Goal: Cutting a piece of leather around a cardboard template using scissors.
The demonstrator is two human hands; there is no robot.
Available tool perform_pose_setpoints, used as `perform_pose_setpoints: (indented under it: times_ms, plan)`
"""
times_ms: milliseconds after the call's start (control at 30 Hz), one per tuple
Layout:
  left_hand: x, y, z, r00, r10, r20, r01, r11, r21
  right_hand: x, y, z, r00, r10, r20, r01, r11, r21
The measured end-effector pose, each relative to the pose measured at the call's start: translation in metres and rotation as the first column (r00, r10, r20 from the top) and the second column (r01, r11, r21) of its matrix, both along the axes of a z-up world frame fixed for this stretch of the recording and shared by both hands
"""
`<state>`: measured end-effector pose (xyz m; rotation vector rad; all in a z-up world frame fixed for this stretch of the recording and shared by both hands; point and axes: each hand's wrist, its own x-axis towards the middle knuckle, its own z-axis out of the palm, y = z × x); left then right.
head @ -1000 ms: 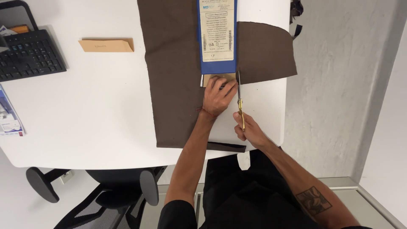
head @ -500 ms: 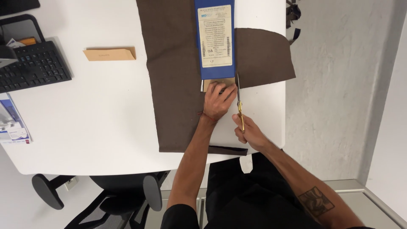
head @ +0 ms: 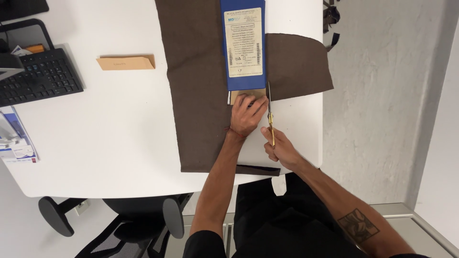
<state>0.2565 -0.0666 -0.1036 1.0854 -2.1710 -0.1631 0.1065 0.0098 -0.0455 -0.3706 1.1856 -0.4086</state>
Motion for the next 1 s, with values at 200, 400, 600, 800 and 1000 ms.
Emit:
perform_pose_setpoints:
  times_ms: [200, 400, 600, 800, 1000]
  plan:
    - [0.001, 0.0, 0.002, 1.0, -0.003, -0.013, 0.003, 1.0, -0.01, -0.004, -0.006, -0.001, 1.0, 0.003, 0.024, -0.003, 1.0, -0.024]
    - [0.001, -0.001, 0.003, 0.999, -0.005, -0.032, 0.004, 1.0, -0.023, -0.001, -0.013, 0.005, 1.0, 0.02, -0.007, -0.02, 1.0, -0.004]
    - [0.002, -0.002, 0.007, 0.999, -0.012, -0.031, 0.011, 1.0, -0.023, -0.005, -0.011, 0.001, 1.0, 0.014, 0.01, -0.014, 1.0, 0.002]
    - [0.001, 0.001, -0.001, 0.999, -0.014, -0.045, 0.013, 1.0, -0.022, -0.005, -0.018, 0.003, 1.0, 0.021, -0.006, -0.021, 1.0, -0.01]
    - [0.001, 0.001, 0.0, 0.999, -0.007, -0.042, 0.005, 1.0, -0.031, 0.0, -0.018, 0.012, 1.0, -0.012, -0.015, 0.013, 0.998, 0.064]
